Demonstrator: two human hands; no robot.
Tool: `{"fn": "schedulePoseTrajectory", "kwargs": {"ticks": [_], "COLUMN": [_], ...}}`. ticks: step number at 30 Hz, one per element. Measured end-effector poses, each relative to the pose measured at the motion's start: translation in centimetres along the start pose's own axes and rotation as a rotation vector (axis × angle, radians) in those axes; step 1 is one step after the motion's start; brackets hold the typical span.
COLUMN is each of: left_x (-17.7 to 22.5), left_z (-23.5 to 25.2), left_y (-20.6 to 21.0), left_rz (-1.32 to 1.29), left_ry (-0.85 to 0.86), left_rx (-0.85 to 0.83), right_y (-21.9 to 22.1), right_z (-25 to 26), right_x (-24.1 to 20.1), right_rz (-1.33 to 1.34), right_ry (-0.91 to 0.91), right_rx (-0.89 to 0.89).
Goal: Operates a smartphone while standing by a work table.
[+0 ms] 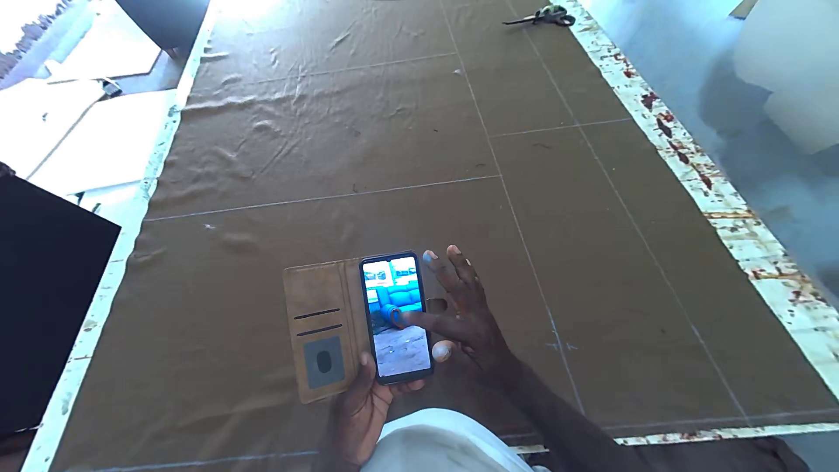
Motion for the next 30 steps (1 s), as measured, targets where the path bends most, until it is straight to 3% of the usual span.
{"fn": "schedulePoseTrajectory", "kwargs": {"ticks": [8, 30], "left_x": [0.14, 0.08], "left_z": [0.15, 0.23], "left_y": [-0.07, -0.09], "left_rz": [-0.019, -0.007], "left_ry": [0.007, 0.008], "left_rx": [0.01, 0.011], "right_y": [0.03, 0.29], "right_z": [-0.01, -0.29], "right_x": [0.03, 0.08], "right_rz": [0.1, 0.072], "right_ry": [0.021, 0.039], "right_rx": [0.016, -0.021]}}
Point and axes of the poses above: each hand's wrist, its own z-axis towards the middle knuckle, its own y-axis out of the palm, x = y × z, the point moved 2 cm from there along z, towards the middle knuckle, and after that the axes turned 3 degrees about x, right-handed, at the moved point
